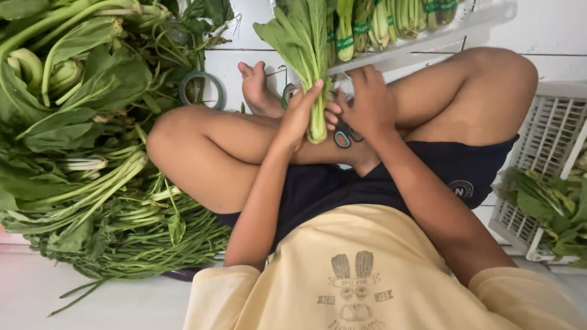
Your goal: Bundling leafy green vegetables with green adhesive tape and cutting the tape with scissors.
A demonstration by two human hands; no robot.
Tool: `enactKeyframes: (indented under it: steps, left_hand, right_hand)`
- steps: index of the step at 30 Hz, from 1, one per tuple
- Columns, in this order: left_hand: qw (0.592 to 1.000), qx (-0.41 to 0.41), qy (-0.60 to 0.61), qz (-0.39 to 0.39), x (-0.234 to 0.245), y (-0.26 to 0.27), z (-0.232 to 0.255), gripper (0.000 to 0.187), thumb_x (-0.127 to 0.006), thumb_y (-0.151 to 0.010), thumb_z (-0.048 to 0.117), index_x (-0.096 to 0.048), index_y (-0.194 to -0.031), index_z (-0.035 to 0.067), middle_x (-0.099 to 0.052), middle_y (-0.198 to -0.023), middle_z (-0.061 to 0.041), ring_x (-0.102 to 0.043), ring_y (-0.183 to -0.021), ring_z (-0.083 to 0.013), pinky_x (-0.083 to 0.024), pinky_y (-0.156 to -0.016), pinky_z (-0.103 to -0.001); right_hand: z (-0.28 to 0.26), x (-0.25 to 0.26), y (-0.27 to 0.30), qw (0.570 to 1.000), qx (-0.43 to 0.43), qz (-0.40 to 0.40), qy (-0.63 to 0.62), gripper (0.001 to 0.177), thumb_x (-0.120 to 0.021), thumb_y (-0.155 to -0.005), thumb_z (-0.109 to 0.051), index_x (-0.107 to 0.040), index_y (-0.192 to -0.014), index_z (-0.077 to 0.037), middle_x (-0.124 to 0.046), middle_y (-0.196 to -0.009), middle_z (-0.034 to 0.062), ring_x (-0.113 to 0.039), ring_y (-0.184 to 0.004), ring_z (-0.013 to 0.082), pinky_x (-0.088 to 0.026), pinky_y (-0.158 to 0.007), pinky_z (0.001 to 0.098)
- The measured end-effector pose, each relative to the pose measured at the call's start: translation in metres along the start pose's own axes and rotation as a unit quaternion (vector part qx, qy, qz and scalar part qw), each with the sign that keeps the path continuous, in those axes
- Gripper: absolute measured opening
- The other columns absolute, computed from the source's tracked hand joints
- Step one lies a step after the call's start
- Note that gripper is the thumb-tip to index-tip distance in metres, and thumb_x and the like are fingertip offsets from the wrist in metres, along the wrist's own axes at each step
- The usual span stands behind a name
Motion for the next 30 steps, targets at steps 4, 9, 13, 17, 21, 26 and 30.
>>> enactKeyframes:
  steps: [4, 9, 13, 17, 21, 26, 30]
  left_hand:
    - [0.999, 0.001, 0.039, -0.032, 0.005, -0.004, -0.004, 0.049, -0.055, -0.104, 0.044, -0.040, -0.126, 0.003, -0.071, -0.081, -0.029, -0.074, -0.057, -0.0344, -0.065, -0.050, -0.049]
    - [0.999, -0.025, 0.037, -0.022, 0.004, -0.003, -0.002, 0.052, -0.052, -0.104, 0.047, -0.044, -0.120, -0.001, -0.069, -0.077, -0.029, -0.072, -0.053, -0.0333, -0.065, -0.046, -0.048]
    - [0.999, -0.036, -0.005, -0.018, 0.002, -0.001, -0.001, 0.058, -0.045, -0.105, 0.055, -0.047, -0.120, 0.000, -0.067, -0.079, -0.018, -0.073, -0.058, -0.0254, -0.068, -0.051, -0.045]
    - [0.999, -0.042, -0.025, -0.006, 0.005, -0.002, -0.008, 0.063, -0.041, -0.102, 0.065, -0.048, -0.111, 0.004, -0.063, -0.081, -0.010, -0.071, -0.065, -0.0202, -0.068, -0.061, -0.037]
    - [0.999, -0.033, -0.018, -0.004, 0.009, -0.007, -0.017, 0.069, -0.041, -0.100, 0.070, -0.054, -0.111, 0.003, -0.065, -0.085, -0.012, -0.071, -0.072, -0.0228, -0.067, -0.066, -0.037]
    - [0.998, -0.041, -0.055, 0.013, -0.034, 0.040, 0.038, 0.097, -0.041, -0.099, 0.070, -0.032, -0.156, -0.007, -0.034, -0.160, -0.026, -0.038, -0.147, -0.0350, -0.028, -0.127, -0.050]
    - [0.998, -0.039, -0.031, 0.049, -0.042, 0.056, 0.052, 0.099, -0.042, -0.099, 0.066, -0.022, -0.158, -0.011, -0.021, -0.166, -0.029, -0.022, -0.155, -0.0382, -0.014, -0.131, -0.050]
  right_hand:
    - [0.009, -0.024, -0.008, 0.994, -0.010, -0.096, 0.049, 0.050, -0.078, -0.089, -0.037, -0.061, -0.119, -0.001, -0.058, -0.106, 0.0157, -0.066, -0.097, 0.0393, -0.059, -0.072, 0.0535]
    - [-0.003, -0.015, -0.017, 0.984, -0.079, -0.162, -0.004, 0.042, -0.071, -0.087, -0.012, -0.065, -0.128, -0.007, -0.059, -0.119, 0.0226, -0.071, -0.092, 0.0513, -0.059, -0.077, 0.0597]
    - [0.000, -0.007, -0.012, 0.991, -0.043, -0.098, -0.080, 0.035, -0.070, -0.083, -0.008, -0.067, -0.118, -0.011, -0.061, -0.108, 0.0175, -0.070, -0.094, 0.0483, -0.059, -0.078, 0.0570]
    - [0.035, -0.017, 0.005, 0.953, -0.043, 0.030, -0.298, 0.023, -0.061, -0.082, -0.005, -0.071, -0.102, -0.010, -0.058, -0.084, 0.0100, -0.064, -0.086, 0.0314, -0.052, -0.083, 0.0399]
    - [0.017, 0.023, 0.017, 0.879, -0.098, 0.055, -0.463, 0.027, -0.048, -0.080, -0.005, -0.063, -0.102, -0.006, -0.051, -0.088, 0.0038, -0.050, -0.088, 0.0166, -0.042, -0.085, 0.0297]
    - [-0.043, 0.037, 0.010, 0.920, 0.040, 0.026, -0.388, 0.040, -0.072, -0.091, -0.009, -0.060, -0.128, -0.001, -0.052, -0.126, 0.0187, -0.055, -0.120, 0.0380, -0.043, -0.106, 0.0455]
    - [-0.075, 0.042, 0.017, 0.975, 0.077, 0.006, -0.210, 0.038, -0.070, -0.088, 0.000, -0.057, -0.124, -0.004, -0.048, -0.117, 0.0142, -0.068, -0.097, 0.0450, -0.059, -0.087, 0.0484]
Point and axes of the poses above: each hand's wrist, its own y-axis away from the middle knuckle, its own x-axis out of the back of the hand, z = x × y, the point moved 1 cm from there along -y, towards the middle knuckle
